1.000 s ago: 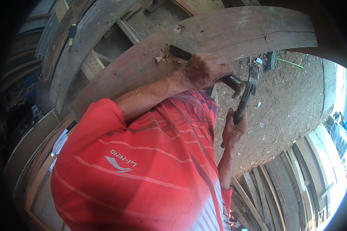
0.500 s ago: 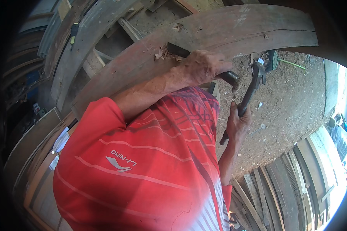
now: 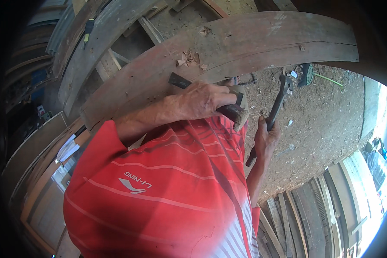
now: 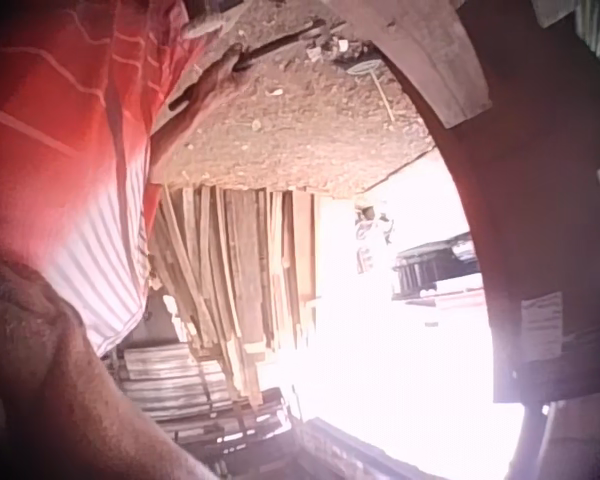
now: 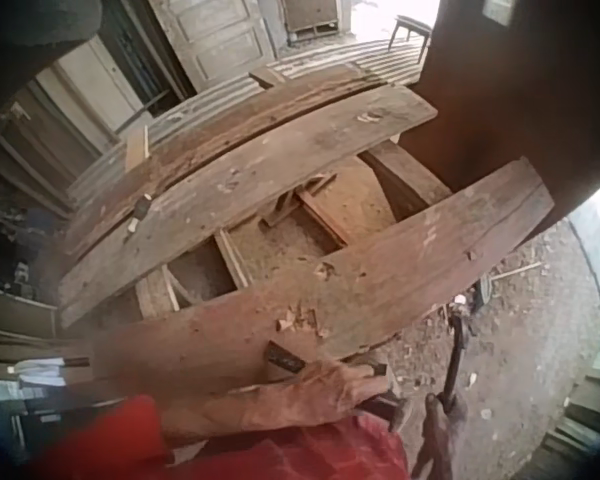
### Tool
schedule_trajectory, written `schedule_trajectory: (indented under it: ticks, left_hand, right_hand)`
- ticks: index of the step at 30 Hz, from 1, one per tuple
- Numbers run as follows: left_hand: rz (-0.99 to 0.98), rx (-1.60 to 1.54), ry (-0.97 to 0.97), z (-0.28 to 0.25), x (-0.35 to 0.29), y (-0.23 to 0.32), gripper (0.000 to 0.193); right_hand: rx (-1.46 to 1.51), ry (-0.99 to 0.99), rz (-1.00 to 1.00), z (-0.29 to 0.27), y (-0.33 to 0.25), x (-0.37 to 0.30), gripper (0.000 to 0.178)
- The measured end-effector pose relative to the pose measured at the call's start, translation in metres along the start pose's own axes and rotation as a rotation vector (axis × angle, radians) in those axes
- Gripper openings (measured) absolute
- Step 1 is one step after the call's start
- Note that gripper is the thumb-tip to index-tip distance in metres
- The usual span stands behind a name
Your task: The person uses a hammer and a chisel to prepare a wooden board, then uses pliers to remove a nail, before positioning another wooden board on top of the structure.
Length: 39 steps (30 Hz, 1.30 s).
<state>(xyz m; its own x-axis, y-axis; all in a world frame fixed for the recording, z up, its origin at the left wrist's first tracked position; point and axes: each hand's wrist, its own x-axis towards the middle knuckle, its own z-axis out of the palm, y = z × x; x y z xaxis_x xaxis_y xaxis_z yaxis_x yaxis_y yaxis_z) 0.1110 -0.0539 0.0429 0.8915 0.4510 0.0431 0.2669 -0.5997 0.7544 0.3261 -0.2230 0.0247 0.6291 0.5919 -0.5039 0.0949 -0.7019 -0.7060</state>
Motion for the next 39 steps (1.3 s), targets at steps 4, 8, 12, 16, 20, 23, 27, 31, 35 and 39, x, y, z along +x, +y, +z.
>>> schedule_trajectory:
  ticks: [4, 8, 12, 16, 20, 23, 27, 31, 35, 39]
  left_hand:
    - [0.175, 0.021, 0.187, 0.012, 0.023, 0.003, 0.021]
    - [0.247, -0.106, 0.219, 0.012, 0.044, -0.004, 0.023]
    - [-0.019, -0.026, 0.122, 0.016, 0.041, -0.004, 0.027]
    - [-0.259, -0.003, -0.059, -0.011, 0.012, -0.013, 0.03]
    - [-0.414, -0.161, 0.049, -0.061, -0.016, -0.021, 0.037]
    - [-0.539, -0.012, 0.347, -0.104, -0.028, -0.053, 0.041]
    - [-0.631, 0.319, 0.64, -0.179, -0.038, -0.117, 0.037]
    - [-0.618, 0.579, 0.741, -0.228, -0.045, -0.207, 0.042]
    - [-0.701, 0.788, 0.706, -0.247, -0.049, -0.272, 0.055]
    - [-0.682, 0.82, 0.826, -0.226, -0.04, -0.304, 0.058]
  right_hand:
    - [-0.065, -0.033, -0.093, -0.004, 0.013, 0.01, 0.022]
    - [-0.097, -0.106, -0.131, -0.004, 0.011, 0.012, 0.024]
    - [-0.161, -0.087, -0.144, 0.0, 0.001, 0.012, 0.024]
    - [-0.187, -0.081, -0.094, -0.001, -0.003, 0.013, 0.024]
    - [-0.175, -0.089, -0.102, 0.0, -0.004, 0.016, 0.022]
    - [-0.161, -0.086, -0.093, 0.002, -0.014, 0.012, 0.021]
    - [-0.178, -0.109, -0.149, 0.008, -0.019, 0.021, 0.021]
    - [-0.188, -0.129, -0.255, 0.021, -0.05, 0.021, 0.02]
    - [-0.174, -0.195, -0.344, 0.041, -0.081, 0.039, 0.019]
    - [-0.203, -0.244, -0.469, 0.072, -0.126, 0.063, 0.027]
